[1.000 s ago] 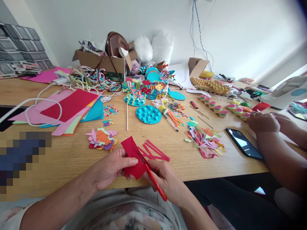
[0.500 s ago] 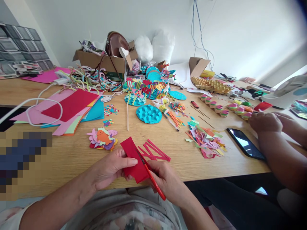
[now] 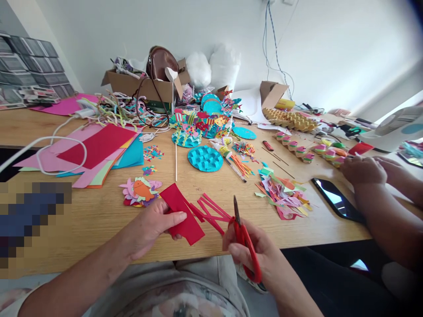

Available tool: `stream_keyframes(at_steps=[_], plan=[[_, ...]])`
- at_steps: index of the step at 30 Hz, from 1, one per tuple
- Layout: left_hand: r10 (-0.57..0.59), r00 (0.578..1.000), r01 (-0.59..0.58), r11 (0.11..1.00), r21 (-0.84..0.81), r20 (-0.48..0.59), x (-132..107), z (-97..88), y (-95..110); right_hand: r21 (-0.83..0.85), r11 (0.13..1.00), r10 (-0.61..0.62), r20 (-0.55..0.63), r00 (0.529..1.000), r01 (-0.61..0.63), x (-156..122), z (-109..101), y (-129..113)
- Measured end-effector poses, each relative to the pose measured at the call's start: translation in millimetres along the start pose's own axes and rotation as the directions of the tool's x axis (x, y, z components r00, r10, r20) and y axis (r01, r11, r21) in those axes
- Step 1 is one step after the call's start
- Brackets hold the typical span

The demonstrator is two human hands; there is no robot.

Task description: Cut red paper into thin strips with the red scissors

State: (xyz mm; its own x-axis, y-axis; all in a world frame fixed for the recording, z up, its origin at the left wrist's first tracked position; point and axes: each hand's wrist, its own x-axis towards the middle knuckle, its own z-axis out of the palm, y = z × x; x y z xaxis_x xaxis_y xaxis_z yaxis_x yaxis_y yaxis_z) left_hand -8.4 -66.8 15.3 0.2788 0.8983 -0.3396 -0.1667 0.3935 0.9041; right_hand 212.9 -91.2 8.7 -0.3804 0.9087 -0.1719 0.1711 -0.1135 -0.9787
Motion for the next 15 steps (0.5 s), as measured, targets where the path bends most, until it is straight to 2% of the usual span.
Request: stream_keyframes(at_steps=[4,7,15], plan=[[0.035,0.999,-0.034,0.998,0.060,-0.010,1.6,10.9,-5.2,0.006,0.999,-0.052,-0.163,0.985,0.053,16.8,26.9,-9.8],[0.054,0.998,-0.050,0.994,0.095,-0.033,2.5,14.9,-8.2,0.021,0.997,-0.072,-0.177,0.981,0.077,29.9,40.4,-6.3],[0.071,0.997,-0.071,0.997,0.009,0.002,5.7,16.3,-7.7,0.090,0.994,-0.048,-0.192,0.980,0.067,37.6,39.3,15.9]])
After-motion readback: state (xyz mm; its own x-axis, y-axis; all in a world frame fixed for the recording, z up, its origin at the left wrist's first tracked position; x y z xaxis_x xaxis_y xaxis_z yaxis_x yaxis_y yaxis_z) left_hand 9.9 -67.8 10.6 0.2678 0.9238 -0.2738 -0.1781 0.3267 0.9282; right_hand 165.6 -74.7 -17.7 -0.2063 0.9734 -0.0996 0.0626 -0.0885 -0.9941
